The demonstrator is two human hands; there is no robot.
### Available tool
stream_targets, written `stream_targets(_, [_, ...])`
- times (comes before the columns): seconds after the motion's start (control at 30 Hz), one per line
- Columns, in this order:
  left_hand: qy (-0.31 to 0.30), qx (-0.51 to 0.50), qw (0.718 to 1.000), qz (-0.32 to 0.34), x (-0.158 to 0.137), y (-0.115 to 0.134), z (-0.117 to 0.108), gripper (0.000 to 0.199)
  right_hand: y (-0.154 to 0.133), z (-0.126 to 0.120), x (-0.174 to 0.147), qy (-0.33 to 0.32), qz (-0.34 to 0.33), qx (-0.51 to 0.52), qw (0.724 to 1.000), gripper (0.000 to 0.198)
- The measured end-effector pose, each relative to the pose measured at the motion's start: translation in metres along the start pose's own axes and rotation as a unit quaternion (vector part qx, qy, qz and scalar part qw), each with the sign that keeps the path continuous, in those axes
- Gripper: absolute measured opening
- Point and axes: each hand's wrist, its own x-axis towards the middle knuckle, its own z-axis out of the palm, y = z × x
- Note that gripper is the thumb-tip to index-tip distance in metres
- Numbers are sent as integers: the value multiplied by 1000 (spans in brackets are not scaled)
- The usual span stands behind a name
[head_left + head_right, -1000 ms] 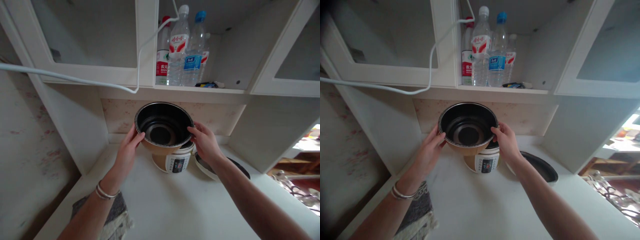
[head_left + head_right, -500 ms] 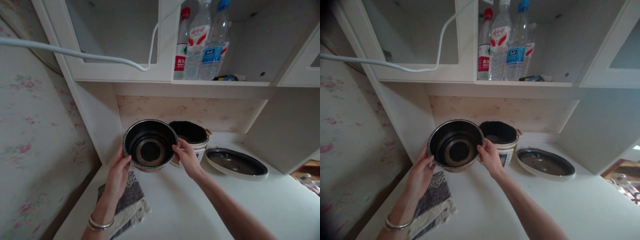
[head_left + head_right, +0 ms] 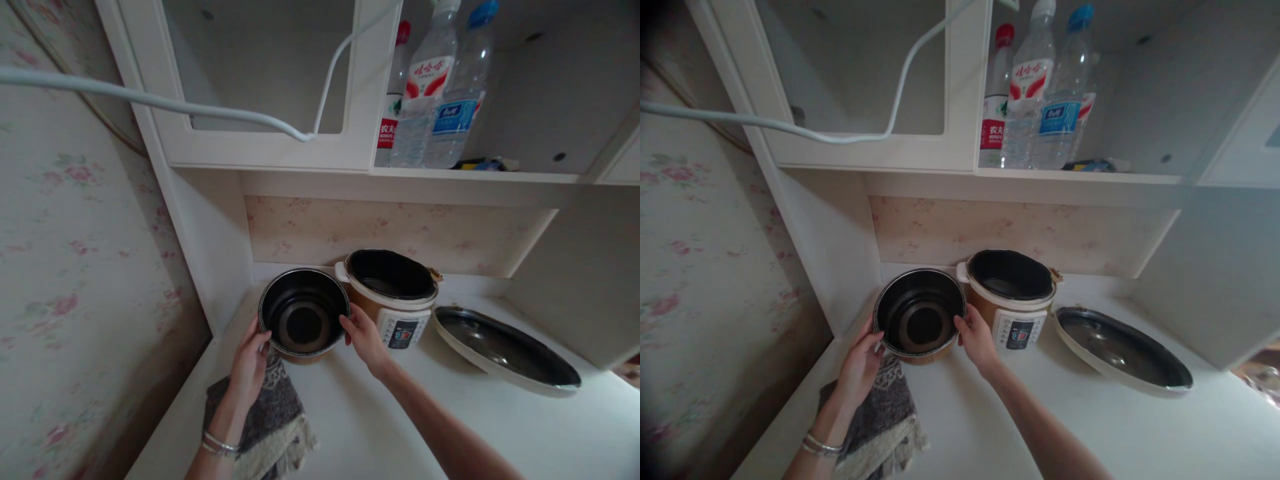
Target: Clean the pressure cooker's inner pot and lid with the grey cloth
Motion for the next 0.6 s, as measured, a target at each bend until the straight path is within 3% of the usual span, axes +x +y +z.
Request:
stream_targets(0.3, [13, 50, 999, -15, 18, -4, -13, 47, 27, 22, 24, -20, 21, -14, 999, 29])
stream_targets(0.47, [20, 86, 996, -32, 30, -4, -20, 48, 19, 18, 37, -49, 13, -59, 997, 28])
stream_targets(0.53, [12, 99, 994, -39, 33, -4, -24, 48, 7, 16, 32, -26, -2, -91, 996, 29])
stream_targets(0.6, [13, 114, 992, -50, 35, -3, -26, 49, -7, 21, 16, 28, -60, -151, 986, 35])
